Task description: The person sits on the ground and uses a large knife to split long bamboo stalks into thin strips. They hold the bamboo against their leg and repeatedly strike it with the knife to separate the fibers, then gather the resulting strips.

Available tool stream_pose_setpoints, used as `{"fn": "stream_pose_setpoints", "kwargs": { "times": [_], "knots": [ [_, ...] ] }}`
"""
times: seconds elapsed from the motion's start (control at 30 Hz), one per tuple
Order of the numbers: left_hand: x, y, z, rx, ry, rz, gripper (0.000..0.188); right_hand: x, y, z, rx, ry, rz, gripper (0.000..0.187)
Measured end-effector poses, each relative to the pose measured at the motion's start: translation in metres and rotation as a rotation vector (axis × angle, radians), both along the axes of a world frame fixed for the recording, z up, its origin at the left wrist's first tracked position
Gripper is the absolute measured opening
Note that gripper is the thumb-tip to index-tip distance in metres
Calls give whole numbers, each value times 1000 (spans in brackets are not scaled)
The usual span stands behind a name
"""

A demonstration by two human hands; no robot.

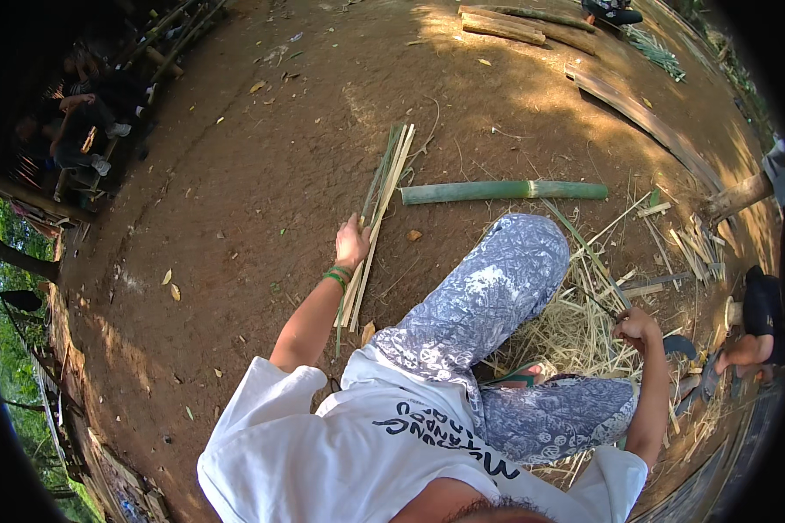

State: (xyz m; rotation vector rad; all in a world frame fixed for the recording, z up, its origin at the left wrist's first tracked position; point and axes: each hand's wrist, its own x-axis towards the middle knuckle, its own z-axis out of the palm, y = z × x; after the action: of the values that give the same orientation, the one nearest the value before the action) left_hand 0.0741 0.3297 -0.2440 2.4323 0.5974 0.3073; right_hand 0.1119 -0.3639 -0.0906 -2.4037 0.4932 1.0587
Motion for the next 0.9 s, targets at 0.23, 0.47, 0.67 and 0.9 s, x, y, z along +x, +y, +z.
{"fn": "stream_pose_setpoints", "kwargs": {
  "times": [0.23,0.47,0.67,0.9],
  "knots": [
    [33,11,-28,22,409,33,83,-11,1,8,-51,32,-38,56],
    [6,-6,-64,-38,609,107,106,-29,-14,0,6,29,-178,58],
    [8,-27,-78,0,606,177,104,-39,-32,-4,-48,137,-135,51],
    [2,-38,-106,175,511,249,71,-50,-19,11,-16,49,-228,27]
  ]
}}
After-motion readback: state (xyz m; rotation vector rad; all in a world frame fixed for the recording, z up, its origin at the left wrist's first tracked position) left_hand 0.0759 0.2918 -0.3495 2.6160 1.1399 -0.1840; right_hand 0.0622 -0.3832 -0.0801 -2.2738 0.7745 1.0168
